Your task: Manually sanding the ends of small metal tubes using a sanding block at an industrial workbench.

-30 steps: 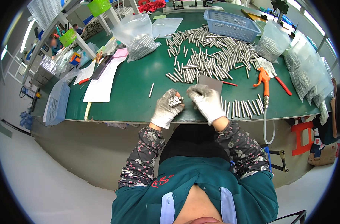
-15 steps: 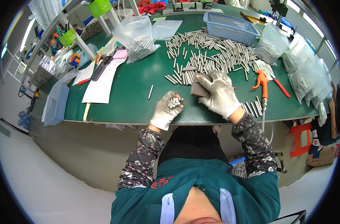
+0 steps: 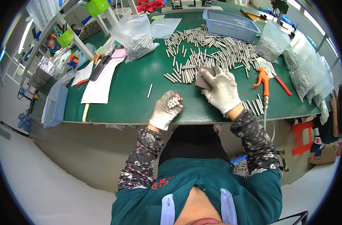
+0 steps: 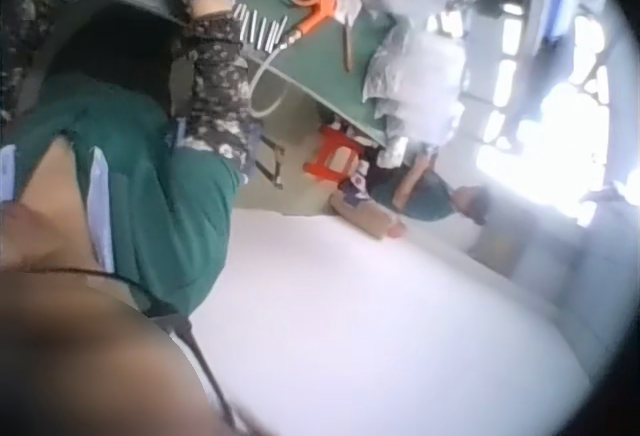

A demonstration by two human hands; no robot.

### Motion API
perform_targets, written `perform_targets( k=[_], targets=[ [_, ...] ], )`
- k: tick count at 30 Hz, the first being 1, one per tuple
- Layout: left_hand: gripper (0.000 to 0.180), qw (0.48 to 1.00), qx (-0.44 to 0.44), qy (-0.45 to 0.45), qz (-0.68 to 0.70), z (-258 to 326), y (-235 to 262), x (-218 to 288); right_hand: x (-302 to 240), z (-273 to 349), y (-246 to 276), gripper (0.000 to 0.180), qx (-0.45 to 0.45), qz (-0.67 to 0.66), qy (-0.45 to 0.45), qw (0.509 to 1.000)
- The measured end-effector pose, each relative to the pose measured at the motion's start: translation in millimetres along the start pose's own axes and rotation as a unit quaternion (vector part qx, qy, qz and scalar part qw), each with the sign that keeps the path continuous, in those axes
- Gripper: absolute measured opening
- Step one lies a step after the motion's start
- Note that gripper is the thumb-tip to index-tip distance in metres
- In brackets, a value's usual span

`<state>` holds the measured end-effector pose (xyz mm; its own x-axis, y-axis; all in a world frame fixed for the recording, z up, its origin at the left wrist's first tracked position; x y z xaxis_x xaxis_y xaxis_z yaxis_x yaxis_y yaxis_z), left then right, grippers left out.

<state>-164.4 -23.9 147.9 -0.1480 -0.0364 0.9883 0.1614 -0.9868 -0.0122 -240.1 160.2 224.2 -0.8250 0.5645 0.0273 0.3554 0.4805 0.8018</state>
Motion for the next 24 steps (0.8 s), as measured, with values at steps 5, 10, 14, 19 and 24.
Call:
perform_targets(
  k=[5, 10, 14, 19, 24],
  targets=[
    [0.044, 0.998, 0.011, -0.048, -0.046, -4, 5, -11, -22, 4, -1, 0.061, -0.083, -0.188, 0.111, 0.972],
    [0.041, 0.999, 0.014, -0.029, -0.026, 4, -3, 2, 9, 3, -8, 0.054, -0.081, -0.028, -0.015, 0.996],
    [0.042, 0.999, 0.018, -0.021, -0.033, 5, -2, 1, 6, 7, -16, 0.055, -0.126, -0.016, 0.018, 0.992],
    [0.042, 1.000, 0.013, -0.022, -0.008, 3, -2, -2, 2, 10, -17, 0.059, -0.158, -0.045, 0.005, 0.986],
    [0.043, 0.999, 0.009, -0.025, -0.025, 2, 0, -3, 1, 9, -16, 0.060, -0.179, -0.059, -0.001, 0.982]
  ],
)
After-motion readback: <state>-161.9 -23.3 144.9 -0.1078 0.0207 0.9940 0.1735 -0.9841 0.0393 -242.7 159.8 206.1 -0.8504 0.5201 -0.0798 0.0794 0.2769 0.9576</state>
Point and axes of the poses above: each hand's wrist, its own z-axis away from the middle knuckle, its own y-axis out of the back of the hand, x = y × z, the point moved 2 cm from there along -z, towards the middle knuckle, and after that the axes turned 14 degrees about y, right-handed, at the moved point
